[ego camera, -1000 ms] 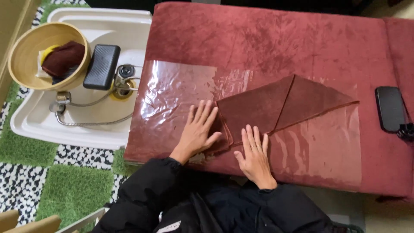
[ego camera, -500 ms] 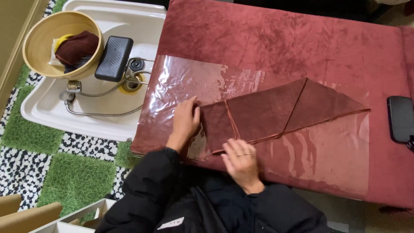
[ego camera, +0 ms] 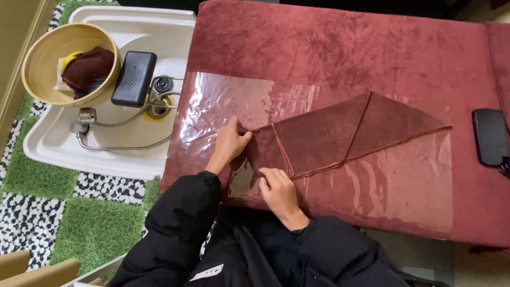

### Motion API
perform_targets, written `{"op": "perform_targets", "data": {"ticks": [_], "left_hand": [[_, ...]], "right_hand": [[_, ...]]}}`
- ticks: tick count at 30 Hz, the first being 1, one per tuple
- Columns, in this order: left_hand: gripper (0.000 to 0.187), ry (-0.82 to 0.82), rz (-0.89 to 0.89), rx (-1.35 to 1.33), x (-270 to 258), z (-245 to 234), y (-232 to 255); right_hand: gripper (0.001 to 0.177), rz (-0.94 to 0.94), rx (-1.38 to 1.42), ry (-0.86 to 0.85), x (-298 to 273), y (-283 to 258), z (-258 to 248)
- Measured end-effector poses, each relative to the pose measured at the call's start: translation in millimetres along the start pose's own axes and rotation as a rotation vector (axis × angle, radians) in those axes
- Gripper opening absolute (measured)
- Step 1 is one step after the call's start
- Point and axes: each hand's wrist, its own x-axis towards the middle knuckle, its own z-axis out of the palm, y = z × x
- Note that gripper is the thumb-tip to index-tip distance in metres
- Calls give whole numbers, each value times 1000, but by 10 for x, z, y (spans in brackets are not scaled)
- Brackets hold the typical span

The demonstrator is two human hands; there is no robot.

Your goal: Folding and rolling a brown towel into a decorative shape on a massage table

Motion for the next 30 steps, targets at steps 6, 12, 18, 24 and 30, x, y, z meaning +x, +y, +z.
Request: {"op": "perform_targets", "data": {"ticks": [6,12,18,24,30], "left_hand": [[41,14,-47,-181,-57,-60,293],[38,-13,-17,-66,237,175,632],[42,-38,-5,17,602,650,601],[35,64,263,-186,181,341,535],[59,-183,1141,468,-324,-7,534]], "right_hand": [[16,605,256,9,42,167,-231],[14,758,307,44,31,379,-272],[10,587,64,77,6,468,-355],[15,450,-42,107,-39,564,-361],[12,207,-170,149,-226,780,-287]]}}
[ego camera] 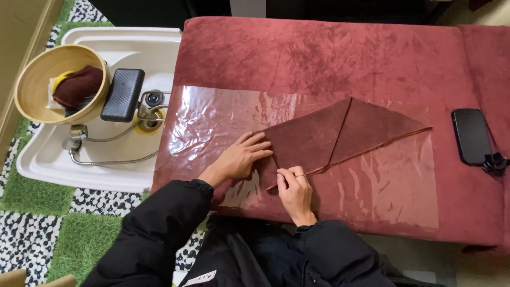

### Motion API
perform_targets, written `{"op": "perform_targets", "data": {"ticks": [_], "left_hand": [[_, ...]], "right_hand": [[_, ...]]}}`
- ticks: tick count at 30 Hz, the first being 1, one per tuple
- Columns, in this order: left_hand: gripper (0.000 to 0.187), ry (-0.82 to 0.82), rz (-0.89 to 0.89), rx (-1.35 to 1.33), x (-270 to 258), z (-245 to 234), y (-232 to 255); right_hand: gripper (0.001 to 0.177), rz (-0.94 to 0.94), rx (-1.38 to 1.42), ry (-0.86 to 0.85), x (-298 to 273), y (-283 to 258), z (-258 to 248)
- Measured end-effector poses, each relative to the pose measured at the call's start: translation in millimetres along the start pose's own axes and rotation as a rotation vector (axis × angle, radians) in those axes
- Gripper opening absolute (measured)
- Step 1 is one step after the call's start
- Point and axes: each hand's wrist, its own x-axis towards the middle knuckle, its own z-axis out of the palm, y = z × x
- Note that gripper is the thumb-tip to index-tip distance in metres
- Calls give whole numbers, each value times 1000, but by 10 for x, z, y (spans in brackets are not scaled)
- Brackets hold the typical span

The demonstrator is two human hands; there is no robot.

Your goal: Folding and rolling a brown towel into a decorative shape on a massage table

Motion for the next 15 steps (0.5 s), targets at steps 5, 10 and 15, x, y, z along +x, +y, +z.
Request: {"op": "perform_targets", "data": {"ticks": [5,10,15], "left_hand": [[76,1,43,76,-119,207,-101],[76,-53,62,181,-68,299,-186],[48,1,136,183,-24,420,-327]], "right_hand": [[19,-125,-181,-17,90,-226,-172],[37,-299,-271,-60,21,-506,-86],[42,-279,-364,-6,-76,-266,252]]}}
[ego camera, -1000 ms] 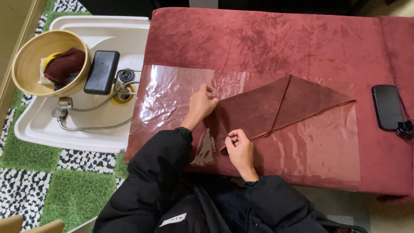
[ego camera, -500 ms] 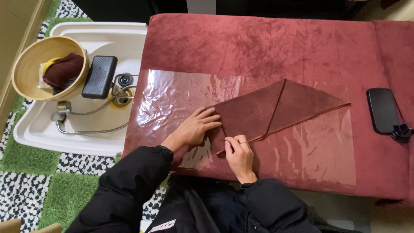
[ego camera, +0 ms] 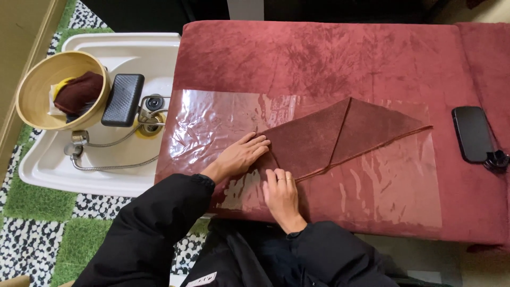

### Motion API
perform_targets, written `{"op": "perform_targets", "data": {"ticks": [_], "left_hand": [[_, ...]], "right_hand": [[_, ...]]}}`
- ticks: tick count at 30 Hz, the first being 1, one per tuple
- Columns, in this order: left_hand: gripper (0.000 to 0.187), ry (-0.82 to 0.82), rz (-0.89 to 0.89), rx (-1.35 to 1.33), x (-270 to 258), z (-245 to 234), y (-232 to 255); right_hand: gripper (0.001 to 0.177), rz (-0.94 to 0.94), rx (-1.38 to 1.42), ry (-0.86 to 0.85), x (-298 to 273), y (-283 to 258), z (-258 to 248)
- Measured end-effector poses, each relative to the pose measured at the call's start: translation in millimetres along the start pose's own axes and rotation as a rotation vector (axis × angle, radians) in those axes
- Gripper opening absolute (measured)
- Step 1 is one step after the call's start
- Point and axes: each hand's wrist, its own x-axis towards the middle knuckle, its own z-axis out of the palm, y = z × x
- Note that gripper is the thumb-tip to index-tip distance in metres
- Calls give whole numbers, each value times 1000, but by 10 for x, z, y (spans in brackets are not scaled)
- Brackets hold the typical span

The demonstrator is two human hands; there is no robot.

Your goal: Folding and rolling a brown towel into a decorative shape on a massage table

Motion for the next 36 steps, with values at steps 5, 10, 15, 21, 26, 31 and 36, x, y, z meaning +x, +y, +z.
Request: {"op": "perform_targets", "data": {"ticks": [5,10,15,21,26,31,36], "left_hand": [[26,219,44,-191,141,301,-234],[29,233,14,-368,229,242,-378],[28,-84,-362,-756,216,-63,-588],[17,-29,-307,-935,194,131,-751],[20,-68,-391,-947,338,-210,-570],[15,-85,-472,-827,392,101,-608],[13,29,-550,-798,415,360,-692]], "right_hand": [[34,188,330,-9,129,182,-112],[27,488,594,-116,246,245,-400],[21,642,621,-202,266,295,-437],[16,707,585,-273,219,347,-405],[16,688,582,-325,223,394,-399],[17,677,569,-322,227,344,-466],[14,568,468,-306,284,289,-575]]}}
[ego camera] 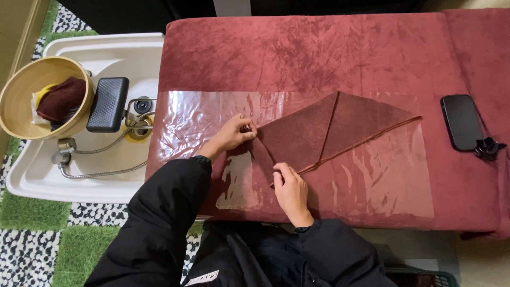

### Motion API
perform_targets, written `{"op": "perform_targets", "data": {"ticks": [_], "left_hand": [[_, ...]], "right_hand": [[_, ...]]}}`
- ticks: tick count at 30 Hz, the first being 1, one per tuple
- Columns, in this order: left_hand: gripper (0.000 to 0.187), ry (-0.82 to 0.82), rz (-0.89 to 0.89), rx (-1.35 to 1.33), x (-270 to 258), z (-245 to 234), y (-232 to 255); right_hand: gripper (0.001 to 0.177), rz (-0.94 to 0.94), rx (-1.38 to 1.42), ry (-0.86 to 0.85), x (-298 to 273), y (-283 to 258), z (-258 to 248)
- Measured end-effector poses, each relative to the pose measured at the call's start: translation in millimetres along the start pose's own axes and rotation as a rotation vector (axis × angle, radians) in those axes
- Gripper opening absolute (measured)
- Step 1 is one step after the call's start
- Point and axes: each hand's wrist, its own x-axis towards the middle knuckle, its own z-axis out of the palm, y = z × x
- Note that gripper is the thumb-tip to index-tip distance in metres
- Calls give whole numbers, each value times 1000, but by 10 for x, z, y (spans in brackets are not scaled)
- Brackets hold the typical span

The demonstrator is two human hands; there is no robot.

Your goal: Folding and rolling a brown towel into a decorative shape on a massage table

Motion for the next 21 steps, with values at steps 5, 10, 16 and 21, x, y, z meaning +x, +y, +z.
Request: {"op": "perform_targets", "data": {"ticks": [5,10,16,21], "left_hand": [[10,291,546,580,-127,182,232],[23,320,693,678,-371,416,255],[46,271,774,505,-533,341,454],[43,274,808,518,-468,292,514]], "right_hand": [[10,-387,-352,276,2,273,225],[16,-564,-490,318,-25,490,469],[48,-485,-444,326,-204,130,410],[48,-513,-481,371,-155,370,573]]}}
